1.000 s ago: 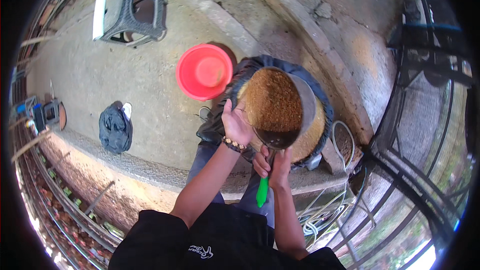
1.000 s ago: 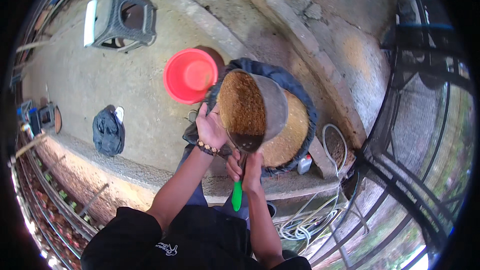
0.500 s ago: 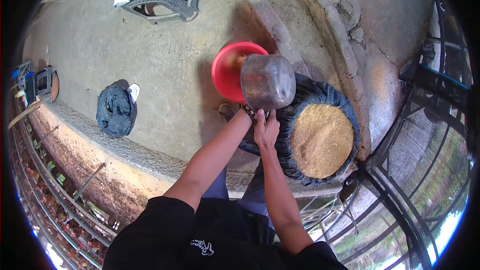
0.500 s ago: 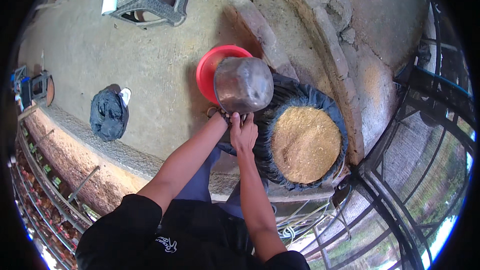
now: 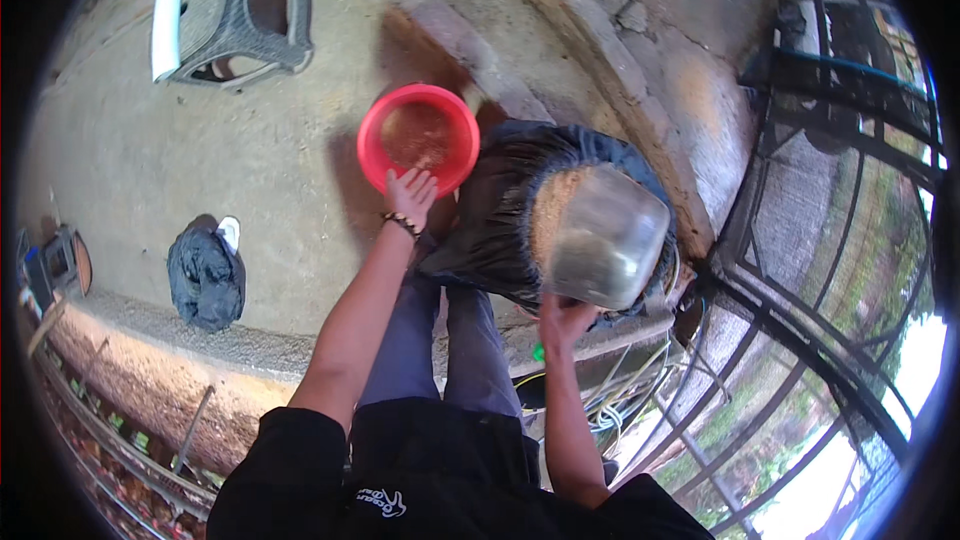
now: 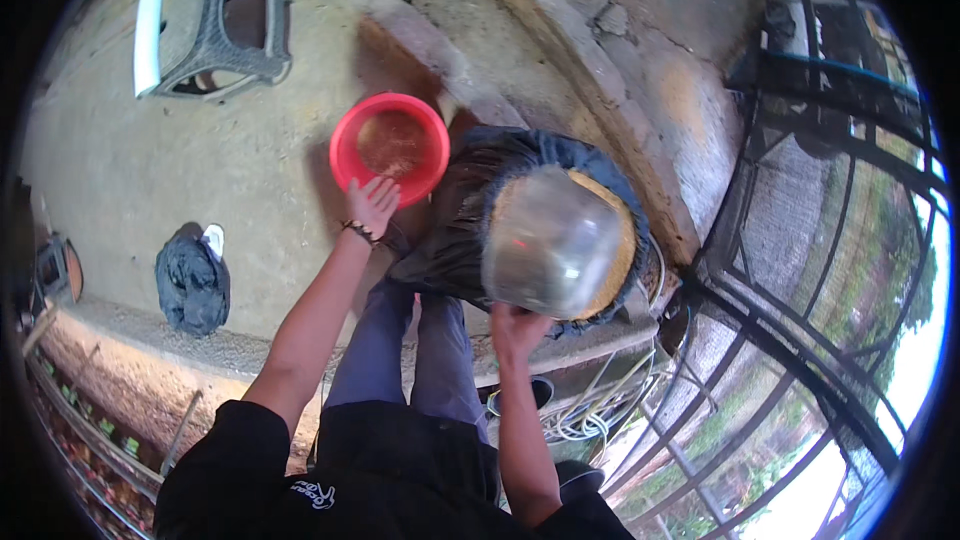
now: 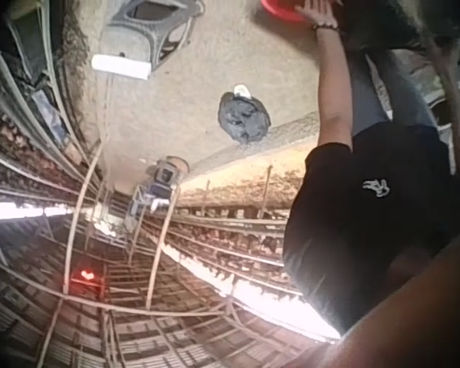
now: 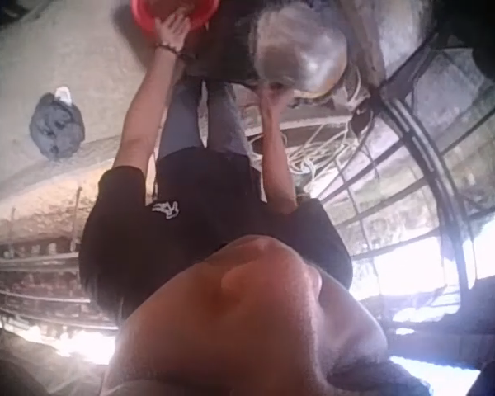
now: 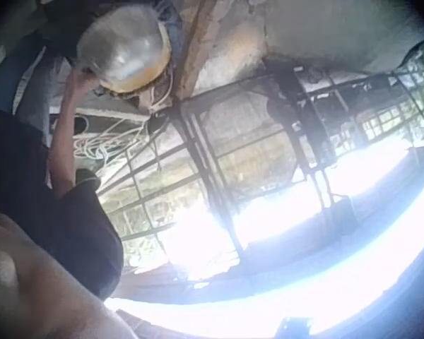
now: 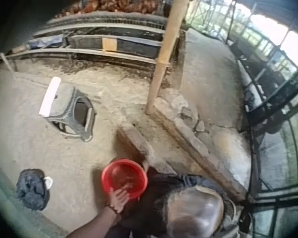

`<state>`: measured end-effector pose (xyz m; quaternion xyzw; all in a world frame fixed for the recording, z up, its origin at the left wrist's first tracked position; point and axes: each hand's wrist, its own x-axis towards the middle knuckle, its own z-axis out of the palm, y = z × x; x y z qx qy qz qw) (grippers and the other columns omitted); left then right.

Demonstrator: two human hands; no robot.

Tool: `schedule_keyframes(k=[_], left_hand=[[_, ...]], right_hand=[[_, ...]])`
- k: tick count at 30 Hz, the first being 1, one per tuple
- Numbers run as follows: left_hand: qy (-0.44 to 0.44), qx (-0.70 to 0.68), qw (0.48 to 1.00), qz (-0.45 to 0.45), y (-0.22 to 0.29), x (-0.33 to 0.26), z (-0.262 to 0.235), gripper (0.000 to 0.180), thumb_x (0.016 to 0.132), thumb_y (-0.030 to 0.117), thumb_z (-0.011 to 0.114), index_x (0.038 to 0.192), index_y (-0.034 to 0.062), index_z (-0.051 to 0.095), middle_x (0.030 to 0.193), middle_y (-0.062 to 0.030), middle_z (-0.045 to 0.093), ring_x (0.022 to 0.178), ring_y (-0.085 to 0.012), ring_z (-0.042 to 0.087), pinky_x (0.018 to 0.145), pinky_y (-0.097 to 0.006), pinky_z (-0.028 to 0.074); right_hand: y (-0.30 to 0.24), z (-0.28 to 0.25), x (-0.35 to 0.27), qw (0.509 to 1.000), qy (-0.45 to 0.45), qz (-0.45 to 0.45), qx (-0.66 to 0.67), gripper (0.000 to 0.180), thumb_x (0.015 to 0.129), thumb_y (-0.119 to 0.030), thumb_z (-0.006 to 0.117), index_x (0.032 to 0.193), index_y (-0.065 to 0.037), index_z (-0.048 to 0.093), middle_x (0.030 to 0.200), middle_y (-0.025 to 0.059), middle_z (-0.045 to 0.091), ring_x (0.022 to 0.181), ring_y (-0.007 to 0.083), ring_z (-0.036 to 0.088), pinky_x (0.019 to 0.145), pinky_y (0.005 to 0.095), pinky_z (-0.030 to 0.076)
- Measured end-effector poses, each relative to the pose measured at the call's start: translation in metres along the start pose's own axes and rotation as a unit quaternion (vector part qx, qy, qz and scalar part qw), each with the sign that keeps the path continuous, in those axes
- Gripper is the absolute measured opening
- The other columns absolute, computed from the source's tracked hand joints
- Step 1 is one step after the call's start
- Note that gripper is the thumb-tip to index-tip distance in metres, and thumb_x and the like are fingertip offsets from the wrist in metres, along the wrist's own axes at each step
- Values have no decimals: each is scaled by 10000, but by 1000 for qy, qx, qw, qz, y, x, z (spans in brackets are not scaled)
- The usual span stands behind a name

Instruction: Opening a bag of grain and scooping it into a bucket.

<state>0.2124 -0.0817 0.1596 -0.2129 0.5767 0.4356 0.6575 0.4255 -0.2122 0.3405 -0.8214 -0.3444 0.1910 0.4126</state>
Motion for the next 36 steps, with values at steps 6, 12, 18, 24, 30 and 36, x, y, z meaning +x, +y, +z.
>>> schedule_keyframes(k=[6,12,18,24,30,36], left_hand=[[-27,139,989,41,-20,-37,19,504,953,422,385,1265,35,468,1242,-160,546,1097,-279,569,959,-393,437],[-73,258,930,250,-71,-72,77,316,952,275,462,1084,11,577,1016,-106,638,919,-186,625,834,-316,491],[-217,393,775,445,-133,-117,120,137,901,107,537,986,16,593,960,-93,644,893,-184,626,811,-303,490],[-149,665,494,540,-184,-122,128,453,905,282,465,1293,50,447,1363,-149,427,1304,-338,342,1092,-461,232],[-166,596,598,510,-234,-130,136,623,895,374,451,1382,5,328,1429,-206,326,1358,-355,258,1114,-476,176],[-373,490,642,457,-271,-187,170,654,900,369,428,1399,-33,294,1469,-243,245,1364,-396,235,1118,-445,188]], right_hand=[[57,-144,43,947,-47,143,-284,438,865,-335,526,766,76,641,749,270,613,715,378,624,670,465,449],[118,-147,90,901,52,172,-396,387,808,-301,577,810,83,621,850,310,621,818,481,602,706,526,456],[127,-65,105,963,85,149,-208,415,823,-271,551,807,144,571,791,309,613,772,450,609,694,498,452],[128,-56,78,953,-208,192,-111,375,855,-252,496,782,111,550,644,231,569,568,335,561,572,453,425],[122,-92,92,860,-315,393,84,296,882,-266,462,686,-47,491,530,-7,432,427,119,406,395,296,305],[133,-137,122,700,-297,579,293,330,916,-271,391,608,-167,342,491,-81,305,347,46,239,327,213,173]])
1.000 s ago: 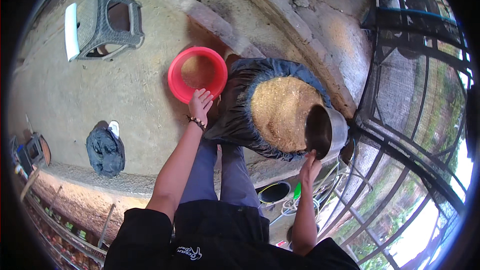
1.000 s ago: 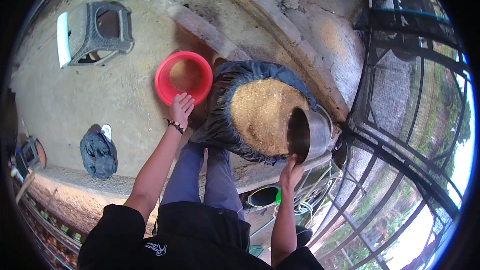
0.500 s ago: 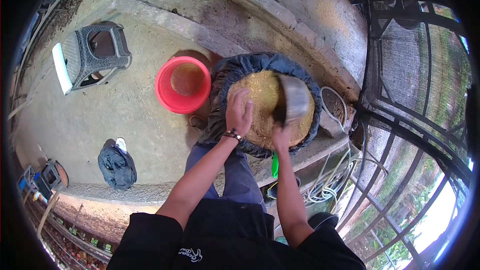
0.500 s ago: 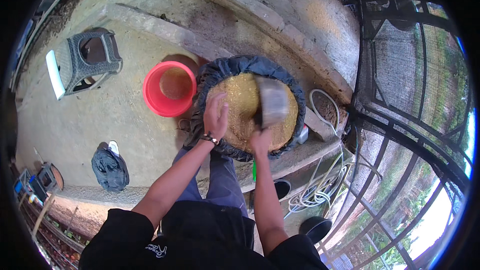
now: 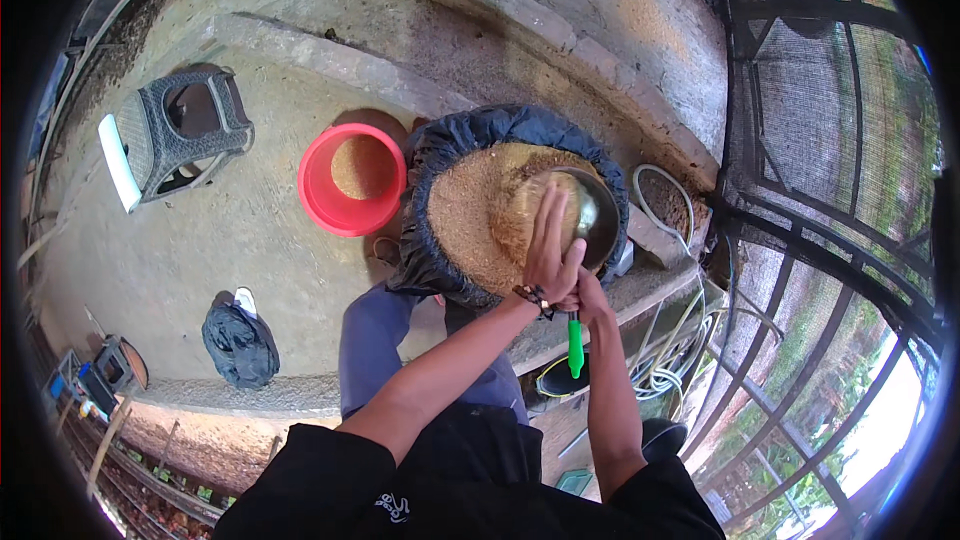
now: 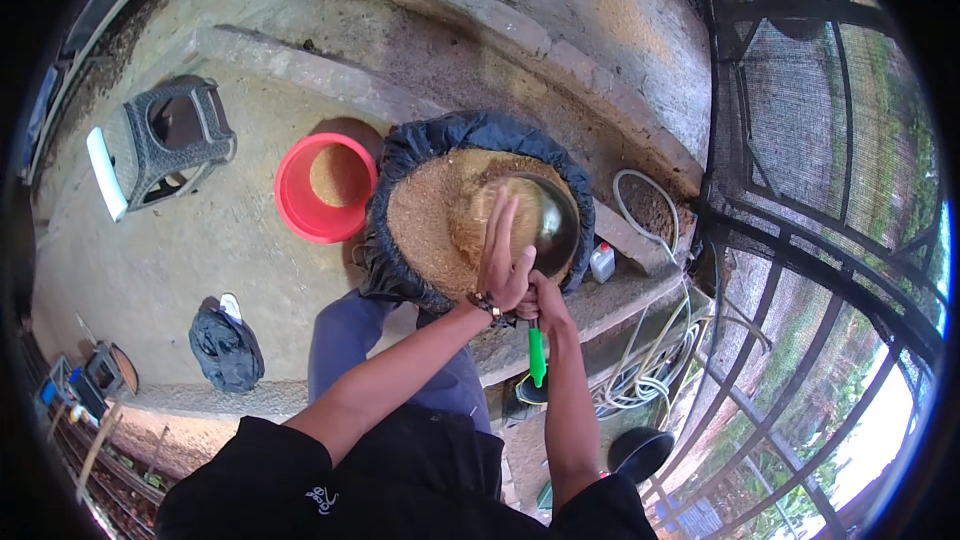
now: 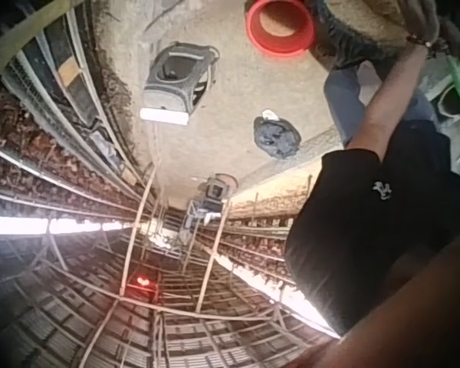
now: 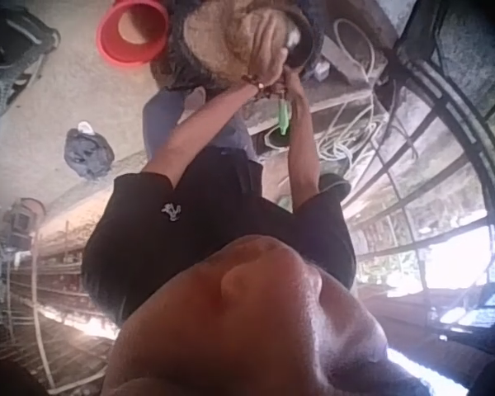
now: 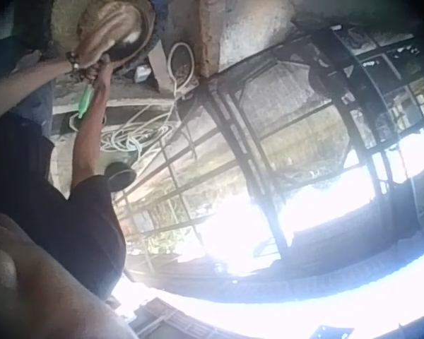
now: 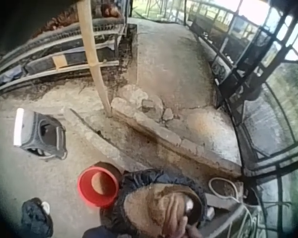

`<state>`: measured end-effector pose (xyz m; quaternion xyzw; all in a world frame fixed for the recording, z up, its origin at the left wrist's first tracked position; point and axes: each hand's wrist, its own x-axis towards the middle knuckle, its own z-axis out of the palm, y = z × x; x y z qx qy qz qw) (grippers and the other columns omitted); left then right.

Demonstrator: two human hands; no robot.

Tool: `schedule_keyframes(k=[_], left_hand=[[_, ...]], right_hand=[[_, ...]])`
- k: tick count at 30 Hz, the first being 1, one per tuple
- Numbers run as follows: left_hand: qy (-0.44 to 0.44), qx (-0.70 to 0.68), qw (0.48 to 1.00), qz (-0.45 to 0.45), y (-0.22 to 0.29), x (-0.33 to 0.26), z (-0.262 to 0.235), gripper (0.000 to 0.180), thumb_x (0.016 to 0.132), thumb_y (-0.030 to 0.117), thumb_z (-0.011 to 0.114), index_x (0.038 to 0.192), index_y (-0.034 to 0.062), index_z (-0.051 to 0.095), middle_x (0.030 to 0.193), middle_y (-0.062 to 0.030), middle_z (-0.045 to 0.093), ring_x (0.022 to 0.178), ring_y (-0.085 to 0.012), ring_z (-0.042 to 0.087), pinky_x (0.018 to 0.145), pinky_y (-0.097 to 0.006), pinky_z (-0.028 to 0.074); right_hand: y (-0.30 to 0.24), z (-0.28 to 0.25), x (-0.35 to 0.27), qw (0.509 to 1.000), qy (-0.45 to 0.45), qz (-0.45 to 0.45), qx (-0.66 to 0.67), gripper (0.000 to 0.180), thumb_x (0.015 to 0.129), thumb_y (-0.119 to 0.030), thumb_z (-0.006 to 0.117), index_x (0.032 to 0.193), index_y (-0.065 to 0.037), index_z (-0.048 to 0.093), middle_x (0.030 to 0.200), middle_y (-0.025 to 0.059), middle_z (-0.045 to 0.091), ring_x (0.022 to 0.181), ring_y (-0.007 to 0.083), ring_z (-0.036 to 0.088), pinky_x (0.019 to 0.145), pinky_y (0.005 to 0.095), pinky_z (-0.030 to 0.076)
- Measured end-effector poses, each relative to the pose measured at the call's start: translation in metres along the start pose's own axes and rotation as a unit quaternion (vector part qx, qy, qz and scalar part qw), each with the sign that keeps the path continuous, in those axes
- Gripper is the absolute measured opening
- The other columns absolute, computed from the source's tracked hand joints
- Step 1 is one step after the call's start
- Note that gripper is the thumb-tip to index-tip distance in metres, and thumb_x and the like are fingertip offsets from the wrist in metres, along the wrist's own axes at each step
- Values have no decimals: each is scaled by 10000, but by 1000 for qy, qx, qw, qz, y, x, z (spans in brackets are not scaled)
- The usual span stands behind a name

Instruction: Opening a bag of grain and scooping it into a bucket.

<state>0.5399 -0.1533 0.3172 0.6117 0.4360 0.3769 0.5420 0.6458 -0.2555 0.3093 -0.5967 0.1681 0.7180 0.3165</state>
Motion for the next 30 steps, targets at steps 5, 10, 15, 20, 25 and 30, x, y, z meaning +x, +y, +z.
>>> schedule_keyframes(k=[5,10,15,20,25,30], left_hand=[[130,-30,985,-112,3,-8,-27,563,932,280,398,1387,-41,316,1444,-201,334,1366,-293,285,1119,-386,212],[241,-386,807,-377,-24,-25,-70,518,976,402,354,1243,-12,514,1217,-102,579,1164,-194,519,1025,-317,355],[210,-592,619,-471,-37,-32,-159,657,935,589,290,1199,29,509,1153,-99,589,1061,-221,559,934,-358,425],[140,-680,561,-451,-90,-16,-241,766,910,655,242,1268,16,465,1205,-149,567,1139,-296,525,1018,-406,370],[74,-708,601,-363,-140,-19,-279,642,918,535,356,1309,32,431,1255,-129,528,1158,-260,508,1012,-391,389],[35,-413,874,-255,-152,-41,-308,565,926,414,470,1350,48,398,1305,-108,490,1177,-223,491,1005,-377,409]], right_hand=[[-8,1,-22,979,-156,23,128,326,906,-259,387,798,6,542,474,-76,256,357,47,242,320,222,182],[23,93,-46,997,-22,-54,48,274,895,-237,453,732,-31,532,471,-64,267,373,49,253,330,216,184],[76,218,-12,919,139,-335,-151,185,898,-136,531,950,28,598,660,-22,479,559,90,453,498,243,361],[106,273,54,666,254,-517,-474,167,778,-58,554,881,50,630,780,212,643,730,369,630,676,427,472],[135,291,103,597,248,-572,-504,185,674,-167,670,820,-54,670,681,171,634,634,379,622,567,442,474],[142,303,122,530,236,-650,-491,260,652,-199,724,853,-49,656,846,139,672,756,365,637,619,420,487]])
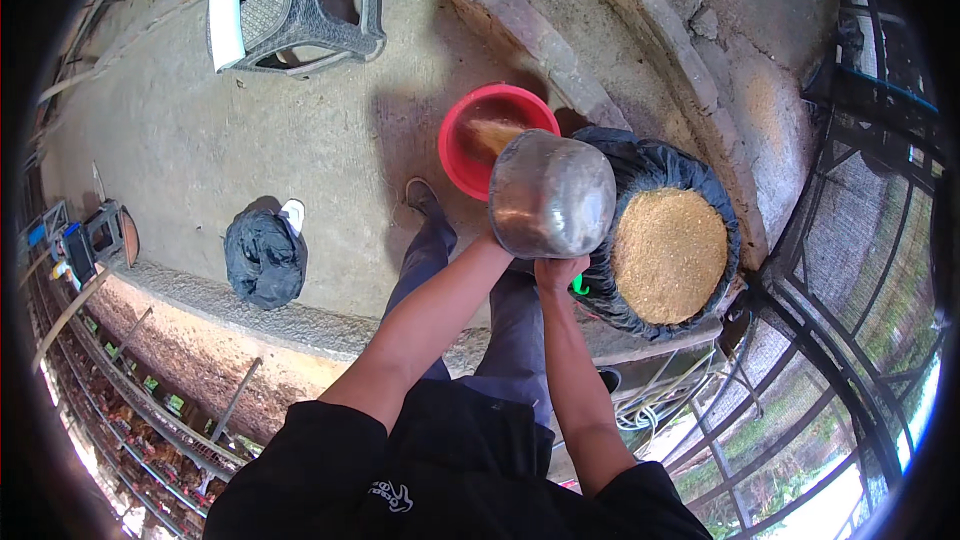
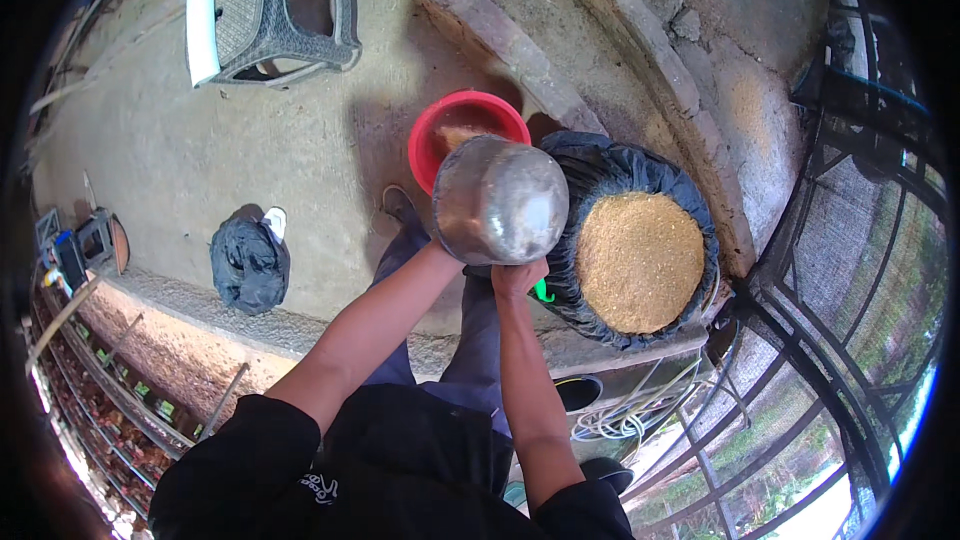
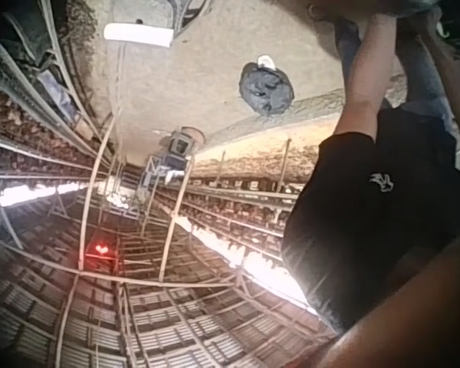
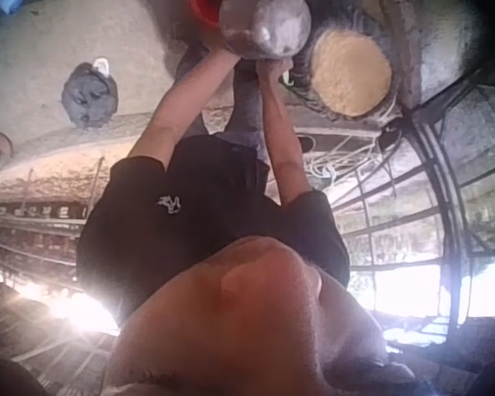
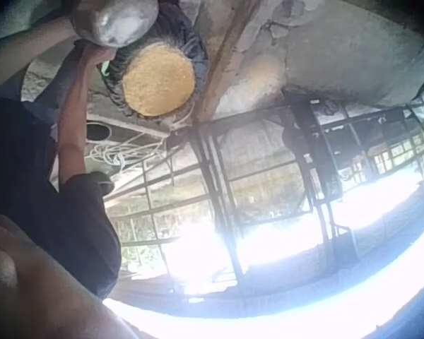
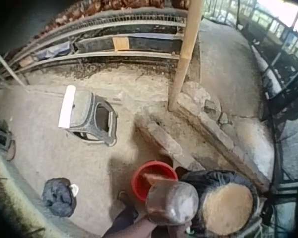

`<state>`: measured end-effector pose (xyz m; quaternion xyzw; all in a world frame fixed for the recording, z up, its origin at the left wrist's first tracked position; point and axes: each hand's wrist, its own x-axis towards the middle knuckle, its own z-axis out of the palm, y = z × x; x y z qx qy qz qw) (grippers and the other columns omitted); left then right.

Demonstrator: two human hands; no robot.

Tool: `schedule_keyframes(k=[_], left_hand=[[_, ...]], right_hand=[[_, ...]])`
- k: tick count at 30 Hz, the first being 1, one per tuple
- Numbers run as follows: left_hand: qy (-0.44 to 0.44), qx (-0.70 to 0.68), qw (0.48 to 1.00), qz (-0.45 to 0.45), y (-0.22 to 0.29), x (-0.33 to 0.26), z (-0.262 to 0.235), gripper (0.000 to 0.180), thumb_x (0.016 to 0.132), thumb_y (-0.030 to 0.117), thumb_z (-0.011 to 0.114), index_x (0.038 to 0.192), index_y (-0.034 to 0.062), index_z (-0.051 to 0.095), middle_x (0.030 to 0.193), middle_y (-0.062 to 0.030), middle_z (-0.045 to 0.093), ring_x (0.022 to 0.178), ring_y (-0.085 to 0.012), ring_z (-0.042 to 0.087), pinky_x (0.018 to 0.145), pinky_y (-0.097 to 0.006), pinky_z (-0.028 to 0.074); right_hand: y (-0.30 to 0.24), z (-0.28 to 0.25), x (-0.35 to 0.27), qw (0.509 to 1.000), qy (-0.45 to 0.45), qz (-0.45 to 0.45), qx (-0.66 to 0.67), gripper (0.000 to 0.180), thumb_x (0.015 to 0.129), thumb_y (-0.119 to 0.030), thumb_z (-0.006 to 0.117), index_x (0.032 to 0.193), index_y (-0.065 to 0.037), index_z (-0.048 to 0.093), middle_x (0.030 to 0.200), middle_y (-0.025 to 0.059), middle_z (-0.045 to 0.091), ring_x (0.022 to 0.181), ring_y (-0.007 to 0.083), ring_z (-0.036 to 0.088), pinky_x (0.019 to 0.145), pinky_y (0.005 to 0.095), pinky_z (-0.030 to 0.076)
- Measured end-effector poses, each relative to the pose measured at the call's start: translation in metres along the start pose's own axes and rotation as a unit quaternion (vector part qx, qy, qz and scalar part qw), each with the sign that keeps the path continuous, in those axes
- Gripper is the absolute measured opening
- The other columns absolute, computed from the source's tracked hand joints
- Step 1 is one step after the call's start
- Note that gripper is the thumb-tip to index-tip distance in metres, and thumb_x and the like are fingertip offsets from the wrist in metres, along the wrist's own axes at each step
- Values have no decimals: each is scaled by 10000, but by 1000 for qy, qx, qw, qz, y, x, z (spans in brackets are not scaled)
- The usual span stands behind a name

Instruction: Opening a bag of grain and scooping it into a bucket.

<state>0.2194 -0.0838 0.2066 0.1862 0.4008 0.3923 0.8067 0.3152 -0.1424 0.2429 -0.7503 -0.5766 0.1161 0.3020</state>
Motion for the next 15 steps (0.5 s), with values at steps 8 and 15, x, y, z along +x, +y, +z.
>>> schedule_keyframes(k=[8,15], left_hand=[[126,-577,798,-121,14,41,-20,923,864,704,189,1416,-33,249,1392,-204,394,1305,-362,354,1078,-469,304],[492,41,849,-185,2,54,-38,768,869,570,451,1427,80,257,1447,-158,320,1297,-372,351,1030,-595,285]], right_hand=[[48,-100,-37,983,149,83,62,607,725,-239,761,1199,30,495,1117,215,552,1022,340,539,895,459,405],[178,-250,-17,851,52,422,-308,618,747,-193,628,1223,82,346,1011,352,576,929,491,573,798,554,442]])
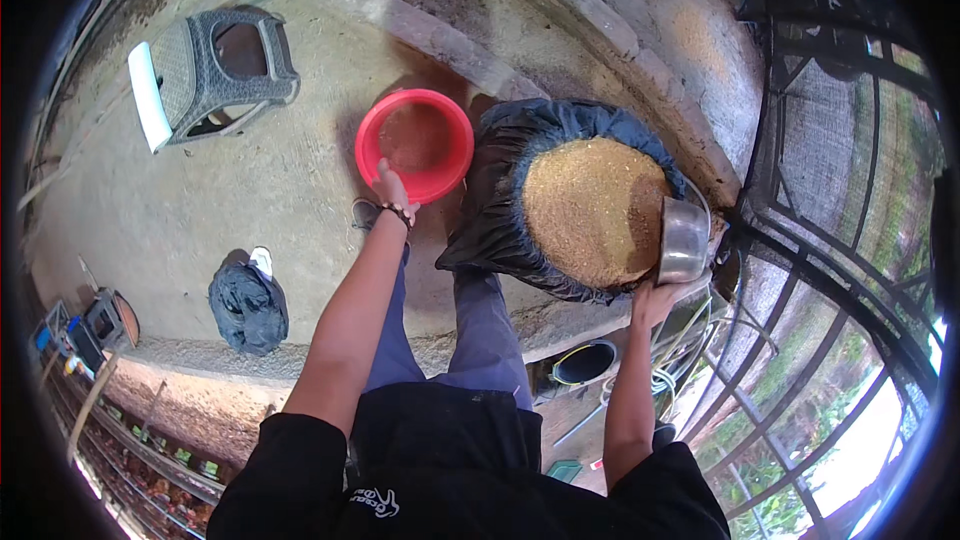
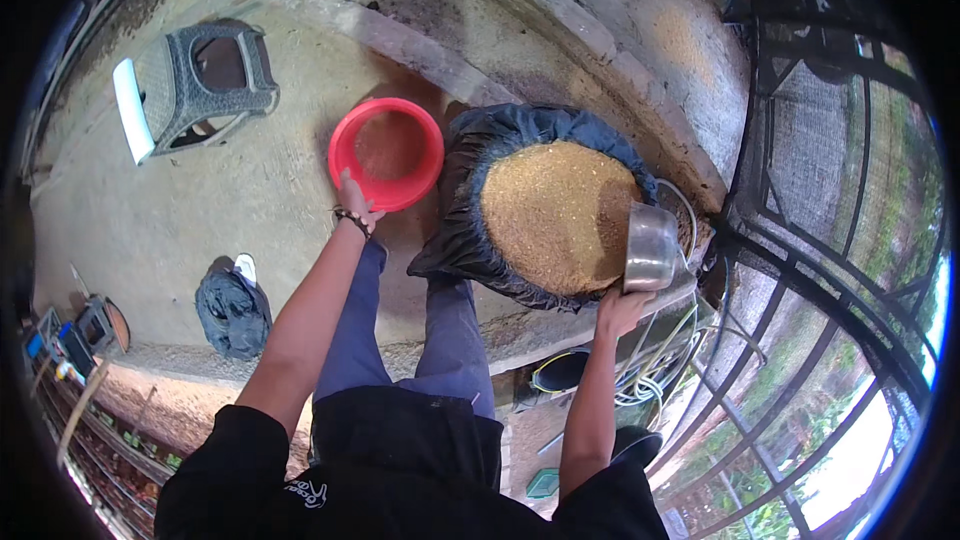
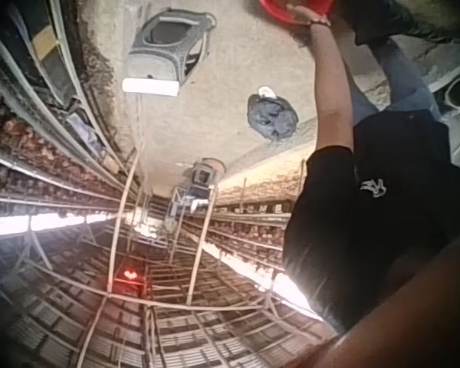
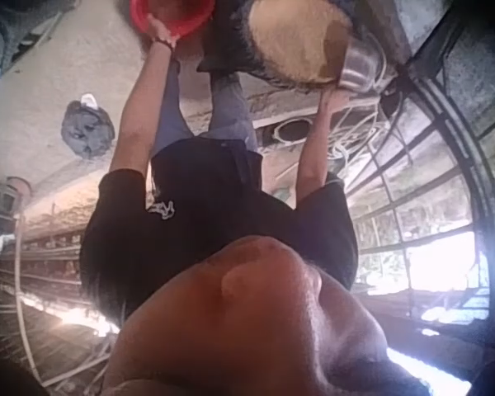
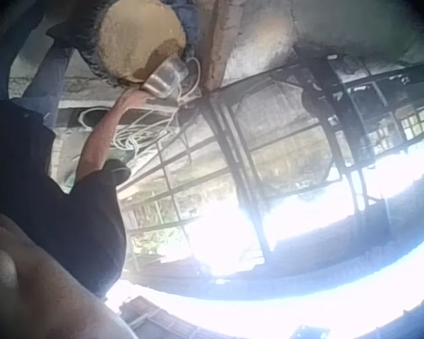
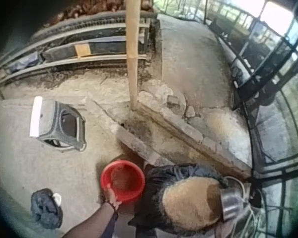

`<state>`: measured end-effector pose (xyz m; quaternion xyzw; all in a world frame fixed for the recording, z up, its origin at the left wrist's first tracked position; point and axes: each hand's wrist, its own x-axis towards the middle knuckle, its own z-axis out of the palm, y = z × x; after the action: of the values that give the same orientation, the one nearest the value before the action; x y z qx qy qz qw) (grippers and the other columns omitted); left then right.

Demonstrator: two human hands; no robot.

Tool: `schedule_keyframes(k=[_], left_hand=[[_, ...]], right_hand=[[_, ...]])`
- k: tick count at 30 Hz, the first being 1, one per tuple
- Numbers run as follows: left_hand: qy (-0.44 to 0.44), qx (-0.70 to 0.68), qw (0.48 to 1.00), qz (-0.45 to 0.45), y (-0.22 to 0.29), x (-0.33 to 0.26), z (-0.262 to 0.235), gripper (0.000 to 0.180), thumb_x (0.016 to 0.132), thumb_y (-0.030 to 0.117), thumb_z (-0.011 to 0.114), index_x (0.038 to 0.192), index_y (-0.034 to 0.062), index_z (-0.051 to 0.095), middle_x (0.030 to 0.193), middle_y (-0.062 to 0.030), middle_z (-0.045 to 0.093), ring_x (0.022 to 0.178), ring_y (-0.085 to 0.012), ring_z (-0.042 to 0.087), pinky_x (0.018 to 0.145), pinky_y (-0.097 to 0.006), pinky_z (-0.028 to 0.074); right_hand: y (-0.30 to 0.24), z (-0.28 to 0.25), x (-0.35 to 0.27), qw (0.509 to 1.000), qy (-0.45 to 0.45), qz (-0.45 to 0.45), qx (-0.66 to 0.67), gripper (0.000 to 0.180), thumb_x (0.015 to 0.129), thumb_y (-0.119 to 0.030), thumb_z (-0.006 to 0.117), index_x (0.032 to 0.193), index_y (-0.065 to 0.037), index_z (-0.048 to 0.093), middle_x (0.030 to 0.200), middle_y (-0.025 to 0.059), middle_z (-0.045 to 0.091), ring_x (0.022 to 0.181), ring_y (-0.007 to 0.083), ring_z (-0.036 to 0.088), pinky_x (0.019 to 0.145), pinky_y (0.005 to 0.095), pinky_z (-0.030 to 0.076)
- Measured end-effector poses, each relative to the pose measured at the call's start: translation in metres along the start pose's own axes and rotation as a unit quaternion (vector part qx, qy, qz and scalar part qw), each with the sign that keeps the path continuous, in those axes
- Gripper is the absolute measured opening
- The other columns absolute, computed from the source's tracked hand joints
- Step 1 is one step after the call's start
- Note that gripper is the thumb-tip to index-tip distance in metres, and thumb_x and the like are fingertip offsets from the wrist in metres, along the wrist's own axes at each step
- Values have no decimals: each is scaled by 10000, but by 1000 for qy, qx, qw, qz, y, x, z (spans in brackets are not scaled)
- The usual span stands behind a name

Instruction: Opening a bag of grain and scooping it into a bucket.

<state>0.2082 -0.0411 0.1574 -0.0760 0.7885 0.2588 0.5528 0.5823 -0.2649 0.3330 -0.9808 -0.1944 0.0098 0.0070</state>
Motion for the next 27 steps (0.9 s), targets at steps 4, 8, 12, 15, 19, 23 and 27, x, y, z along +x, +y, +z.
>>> schedule_keyframes(k=[4,8,12,15,19,23,27], left_hand=[[-85,50,932,350,-35,-60,44,400,932,291,510,1227,21,513,1215,-108,557,1113,-214,531,967,-320,400],[-202,137,802,545,-71,-156,78,272,912,169,493,1126,35,594,1088,-141,633,1040,-261,595,929,-336,431],[-228,265,739,576,-98,-203,100,388,916,249,471,1236,32,507,1272,-185,504,1228,-327,440,1048,-427,300],[-190,377,712,561,-118,-205,110,527,911,324,466,1355,53,382,1424,-187,339,1353,-357,258,1111,-494,152],[-273,376,733,497,-140,-215,120,588,910,304,469,1407,36,305,1440,-213,312,1353,-359,262,1112,-450,183],[-444,262,732,446,-138,-240,122,560,907,266,475,1382,2,339,1418,-216,356,1336,-344,309,1107,-413,220],[-439,248,662,555,-128,-249,111,467,929,238,452,1334,7,424,1362,-193,446,1280,-324,410,1067,-395,306]], right_hand=[[5,39,-8,987,-139,60,54,539,694,-136,602,1131,105,398,991,349,586,949,491,570,853,502,448],[-6,95,-41,965,-174,-1,198,440,739,-138,540,1113,87,483,910,227,618,771,344,619,738,426,494],[-35,108,-53,885,-309,39,346,222,800,-128,535,974,8,522,655,57,530,480,150,481,424,306,374],[-40,81,-40,780,-424,205,412,93,851,-117,500,764,-88,488,537,-29,400,398,73,354,345,245,245],[-18,48,7,556,-627,292,461,285,910,-141,459,634,-151,385,495,-76,261,379,47,233,344,220,193],[7,36,33,504,-636,316,492,271,910,-144,454,653,-162,370,492,-85,260,367,34,221,329,209,192],[14,22,25,409,-591,348,602,290,926,-145,436,649,-156,353,493,-82,237,375,35,222,337,203,204]])
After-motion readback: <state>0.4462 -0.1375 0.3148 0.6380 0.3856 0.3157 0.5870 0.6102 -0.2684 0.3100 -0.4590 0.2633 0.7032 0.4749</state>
